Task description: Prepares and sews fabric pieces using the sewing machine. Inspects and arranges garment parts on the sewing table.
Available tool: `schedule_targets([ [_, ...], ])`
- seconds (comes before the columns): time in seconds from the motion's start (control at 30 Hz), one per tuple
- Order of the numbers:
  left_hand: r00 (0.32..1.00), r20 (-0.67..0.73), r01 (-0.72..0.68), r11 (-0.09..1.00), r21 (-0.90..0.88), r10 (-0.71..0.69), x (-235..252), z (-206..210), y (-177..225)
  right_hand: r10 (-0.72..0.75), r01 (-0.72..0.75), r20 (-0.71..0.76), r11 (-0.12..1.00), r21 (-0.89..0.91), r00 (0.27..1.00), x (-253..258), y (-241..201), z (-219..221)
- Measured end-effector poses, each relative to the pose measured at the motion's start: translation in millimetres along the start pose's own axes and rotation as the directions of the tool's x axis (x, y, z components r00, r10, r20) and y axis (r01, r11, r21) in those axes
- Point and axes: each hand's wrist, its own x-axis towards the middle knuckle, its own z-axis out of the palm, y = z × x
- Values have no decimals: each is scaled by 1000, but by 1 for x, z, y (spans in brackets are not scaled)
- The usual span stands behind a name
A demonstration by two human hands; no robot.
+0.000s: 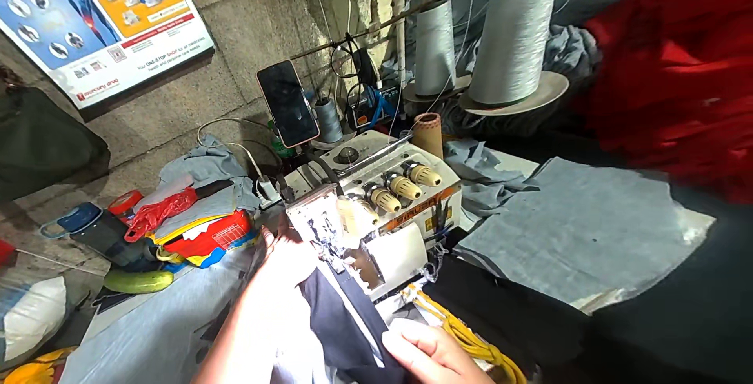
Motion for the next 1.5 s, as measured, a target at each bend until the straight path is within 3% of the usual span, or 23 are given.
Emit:
schedule_targets([
  [0.13, 998, -53, 28, 996, -87, -32, -3, 0, -2, 21, -20, -21, 999, 25, 1000, 2, 6, 4],
  [0.27, 980, -188, 55, 994, -89, -71, 0, -1, -14, -55, 52, -79, 998, -31, 995, 21, 11, 11],
  [0.4, 945, -270, 176, 983, -53, -184, -7, -4, -20, 41, -34, -204, 999, 36, 978, 35, 4, 24],
  [0.47, 912, -387, 116, 990, -75, -136, -29, -2, -19, 49, -49, -254, 999, 7, 966, 36, 1, 28],
  [0.53, 783, -621, -72, 995, -70, 13, -51, 22, -23, 36, -47, -291, 999, -28, 956, 36, 1, 30],
  [0.57, 755, -654, -133, 988, -76, 51, -60, 35, -25, 36, -50, -302, 998, -38, 953, 37, 1, 30],
  [0.67, 865, -501, -113, 972, -205, -5, -74, 59, -40, 43, -67, -293, 995, -73, 955, 38, 2, 25],
  [0.7, 878, -478, -120, 955, -271, -26, -77, 64, -48, 16, -60, -292, 988, -140, 956, 38, 2, 22],
  [0.73, 845, -534, -168, 938, -302, -21, -82, 72, -57, -61, -23, -300, 963, -269, 952, 36, 2, 19],
  [0.8, 730, -682, -254, 912, -321, -37, -95, 83, -70, -384, 113, -296, 754, -647, 875, 29, -3, 14],
  [0.87, 652, -757, -291, 908, -300, -42, -109, 84, -80, -648, 262, -139, 482, -836, 748, 25, -23, 12],
  [0.93, 572, -820, -333, 904, -269, -34, -121, 85, -86, -716, 440, 77, 337, -833, 694, 21, -50, 24],
  [1.0, 518, -855, -414, 867, -277, -26, -136, 78, -83, -688, 568, 284, 224, -792, 668, 24, -66, 47],
  [1.1, 534, -846, -642, 649, -409, -4, -168, 65, -67, -644, 592, 420, 64, -803, 639, 60, -45, 64],
  [1.17, 535, -845, -773, 397, -494, -9, -178, 70, -52, -596, 570, 367, 193, -799, 715, 75, -38, 58],
  [1.23, 607, -794, -788, 110, -606, -24, -177, 81, -28, -546, 520, 222, 483, -704, 808, 71, -54, 48],
  [1.27, 696, -717, -717, -82, -692, -28, -174, 87, -12, -465, 463, 157, 675, -575, 872, 60, -68, 41],
  [1.3, 806, -592, -571, -277, -773, -10, -171, 89, 3, -410, 424, 130, 797, -431, 903, 48, -80, 35],
  [1.33, 900, -436, -383, -432, -817, 26, -167, 87, 16, -400, 419, 128, 849, -323, 908, 33, -89, 32],
  [1.37, 952, -303, -237, -535, -811, 37, -163, 80, 26, -407, 428, 132, 859, -281, 904, 16, -98, 30],
  [1.4, 968, -249, -192, -575, -795, 20, -160, 71, 32, -409, 433, 144, 854, -287, 901, 0, -105, 29],
  [1.43, 960, -279, -248, -563, -788, -32, -160, 62, 35, -400, 424, 141, 854, -302, 906, -13, -107, 28],
  [1.5, 864, -484, -494, -421, -761, -139, -160, 53, 34, -325, 343, 111, 911, -228, 939, -28, -93, 25],
])
